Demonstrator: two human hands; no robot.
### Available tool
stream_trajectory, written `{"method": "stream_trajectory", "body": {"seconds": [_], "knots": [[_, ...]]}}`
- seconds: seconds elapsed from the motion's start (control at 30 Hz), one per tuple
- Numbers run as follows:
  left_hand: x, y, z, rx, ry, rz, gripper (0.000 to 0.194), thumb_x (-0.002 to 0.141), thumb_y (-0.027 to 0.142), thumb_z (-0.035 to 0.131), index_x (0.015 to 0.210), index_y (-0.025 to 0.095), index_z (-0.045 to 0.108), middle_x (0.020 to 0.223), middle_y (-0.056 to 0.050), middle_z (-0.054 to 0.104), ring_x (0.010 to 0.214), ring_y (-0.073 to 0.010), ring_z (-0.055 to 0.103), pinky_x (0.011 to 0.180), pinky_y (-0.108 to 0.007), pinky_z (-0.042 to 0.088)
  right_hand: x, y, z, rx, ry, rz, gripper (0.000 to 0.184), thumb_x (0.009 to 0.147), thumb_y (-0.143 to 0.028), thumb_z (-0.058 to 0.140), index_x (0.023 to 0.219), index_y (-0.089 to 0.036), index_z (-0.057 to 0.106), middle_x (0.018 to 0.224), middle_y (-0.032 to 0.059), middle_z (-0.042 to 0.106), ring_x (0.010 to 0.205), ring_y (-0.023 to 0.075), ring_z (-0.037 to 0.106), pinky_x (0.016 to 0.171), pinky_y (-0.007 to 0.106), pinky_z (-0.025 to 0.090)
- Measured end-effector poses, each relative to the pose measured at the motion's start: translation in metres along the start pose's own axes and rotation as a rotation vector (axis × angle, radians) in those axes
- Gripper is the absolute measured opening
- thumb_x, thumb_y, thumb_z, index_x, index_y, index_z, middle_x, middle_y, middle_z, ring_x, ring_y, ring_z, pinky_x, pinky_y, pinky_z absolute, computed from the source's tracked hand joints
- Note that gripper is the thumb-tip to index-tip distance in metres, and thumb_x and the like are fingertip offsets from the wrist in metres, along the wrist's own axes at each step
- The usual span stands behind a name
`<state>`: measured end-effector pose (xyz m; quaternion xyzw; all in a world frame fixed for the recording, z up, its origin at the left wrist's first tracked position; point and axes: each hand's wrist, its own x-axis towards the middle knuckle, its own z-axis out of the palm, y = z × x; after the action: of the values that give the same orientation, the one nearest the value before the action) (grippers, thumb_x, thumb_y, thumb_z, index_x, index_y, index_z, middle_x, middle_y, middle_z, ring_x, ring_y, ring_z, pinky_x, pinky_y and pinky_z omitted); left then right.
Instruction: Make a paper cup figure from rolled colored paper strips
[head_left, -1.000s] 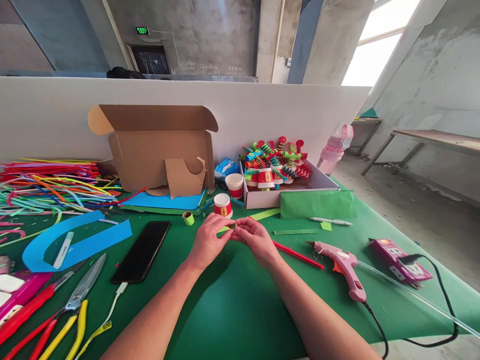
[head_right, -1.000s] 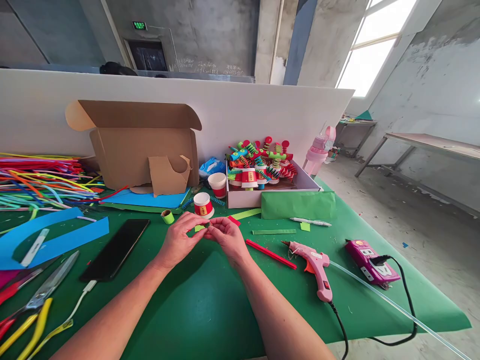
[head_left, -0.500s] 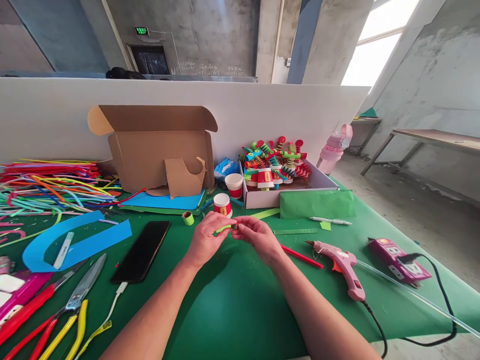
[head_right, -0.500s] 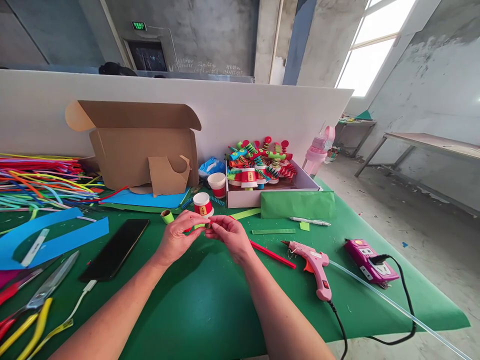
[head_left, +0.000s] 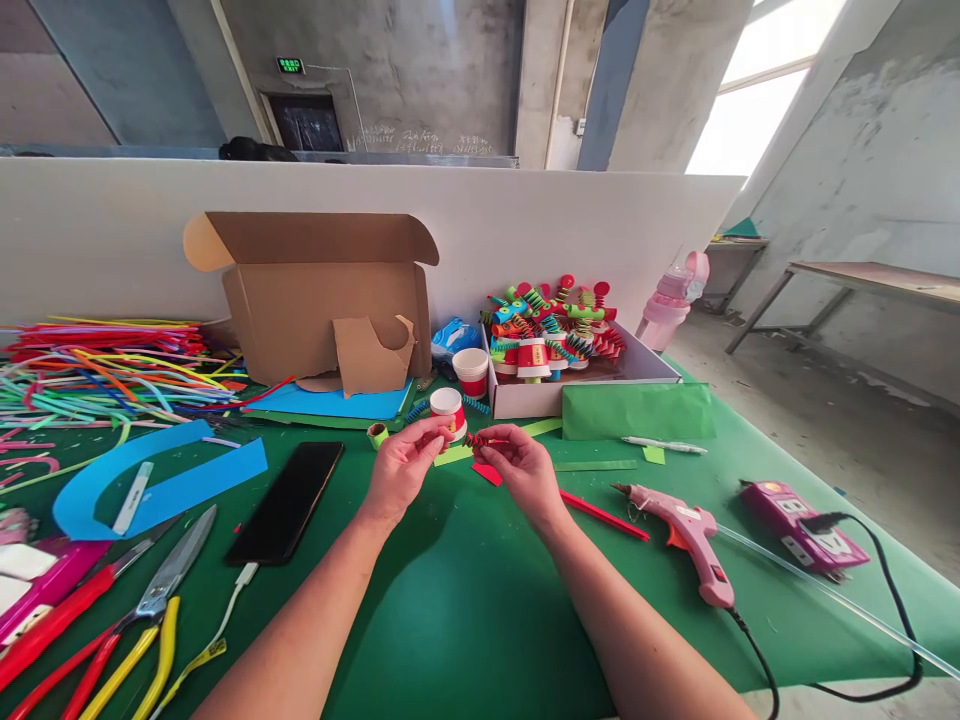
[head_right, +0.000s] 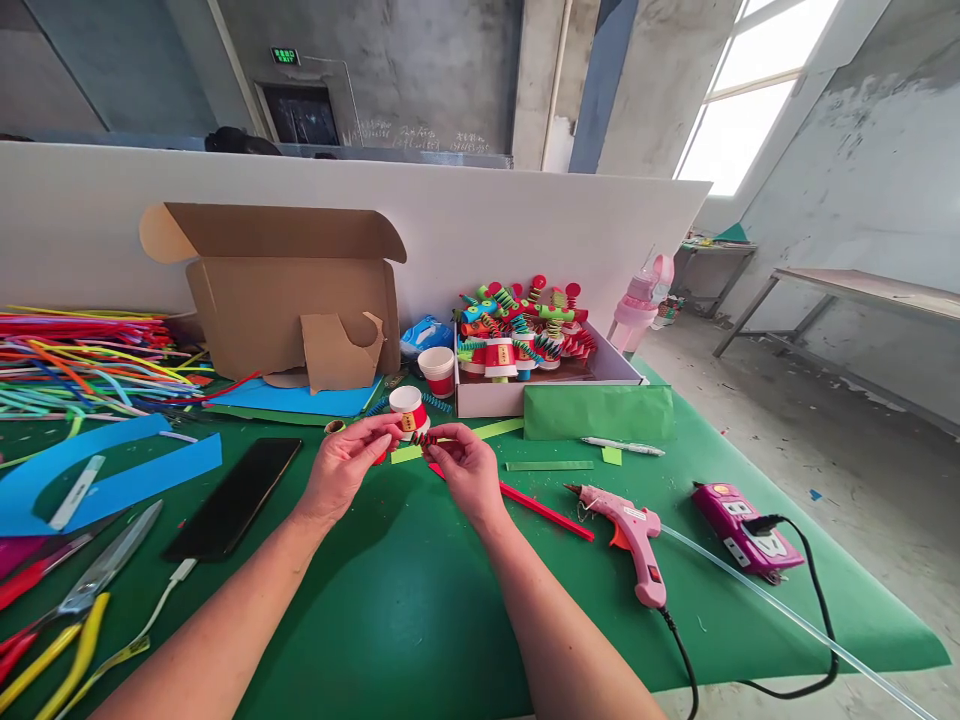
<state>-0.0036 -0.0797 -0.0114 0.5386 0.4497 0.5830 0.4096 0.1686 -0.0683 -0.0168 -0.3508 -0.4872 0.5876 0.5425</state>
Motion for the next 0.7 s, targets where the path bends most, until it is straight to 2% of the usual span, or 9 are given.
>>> {"method": "stream_trajectory", "body": {"seconds": [0.13, 0.27, 0.4, 0.53, 0.6, 0.7], "knots": [[0.000, 0.004, 0.000, -0.062, 0.031, -0.051, 0.035, 0.076, 0.042, 0.070, 0.102, 0.018, 0.071, 0.091, -0.007, 0.073, 0.086, -0.0198, 0.067, 0.080, -0.034, 0.055, -0.004, -0.002, 0.002, -0.079, 0.023, -0.074, 0.017, 0.070, -0.030, 0.077, 0.085, -0.025, 0.071, 0.079, 0.0015, 0.072, 0.074, 0.0188, 0.068, 0.075, 0.034, 0.055], [0.000, 0.007, 0.002, -0.061, -0.016, -0.020, 0.034, 0.074, 0.038, 0.074, 0.099, 0.017, 0.067, 0.094, -0.007, 0.071, 0.090, -0.0194, 0.065, 0.082, -0.033, 0.053, -0.006, -0.003, 0.004, -0.128, 0.043, -0.122, 0.013, 0.072, -0.027, 0.075, 0.084, -0.026, 0.072, 0.084, 0.0027, 0.072, 0.076, 0.0200, 0.068, 0.072, 0.033, 0.054], [-0.001, 0.005, 0.006, 0.002, -0.080, 0.045, 0.033, 0.072, 0.034, 0.076, 0.099, 0.019, 0.064, 0.101, -0.007, 0.071, 0.096, -0.0205, 0.065, 0.083, -0.033, 0.052, -0.006, 0.000, 0.004, -0.146, 0.054, -0.124, 0.012, 0.071, -0.024, 0.075, 0.083, -0.026, 0.073, 0.088, 0.0033, 0.071, 0.077, 0.0198, 0.067, 0.074, 0.033, 0.053], [-0.002, -0.004, 0.008, 0.135, -0.074, 0.095, 0.030, 0.075, 0.032, 0.074, 0.101, 0.021, 0.063, 0.099, -0.006, 0.071, 0.091, -0.0190, 0.064, 0.085, -0.035, 0.051, -0.007, 0.004, 0.006, -0.192, 0.026, -0.126, 0.009, 0.074, -0.022, 0.073, 0.082, -0.026, 0.073, 0.087, 0.0029, 0.071, 0.076, 0.0185, 0.066, 0.075, 0.033, 0.052], [-0.001, -0.007, 0.007, 0.161, -0.063, 0.108, 0.028, 0.077, 0.032, 0.072, 0.101, 0.021, 0.063, 0.098, -0.006, 0.071, 0.092, -0.0192, 0.064, 0.087, -0.036, 0.051, -0.007, 0.003, 0.007, -0.155, 0.007, -0.109, 0.012, 0.072, -0.023, 0.075, 0.084, -0.026, 0.072, 0.086, 0.0024, 0.071, 0.076, 0.0176, 0.067, 0.074, 0.031, 0.052], [-0.001, -0.007, 0.005, 0.166, -0.052, 0.142, 0.028, 0.078, 0.031, 0.072, 0.102, 0.021, 0.063, 0.098, -0.006, 0.072, 0.094, -0.0199, 0.065, 0.089, -0.037, 0.051, -0.006, -0.002, 0.006, 0.017, -0.004, -0.011, 0.028, 0.069, -0.029, 0.081, 0.094, -0.025, 0.070, 0.096, 0.0021, 0.072, 0.080, 0.0161, 0.068, 0.077, 0.030, 0.054]]}}
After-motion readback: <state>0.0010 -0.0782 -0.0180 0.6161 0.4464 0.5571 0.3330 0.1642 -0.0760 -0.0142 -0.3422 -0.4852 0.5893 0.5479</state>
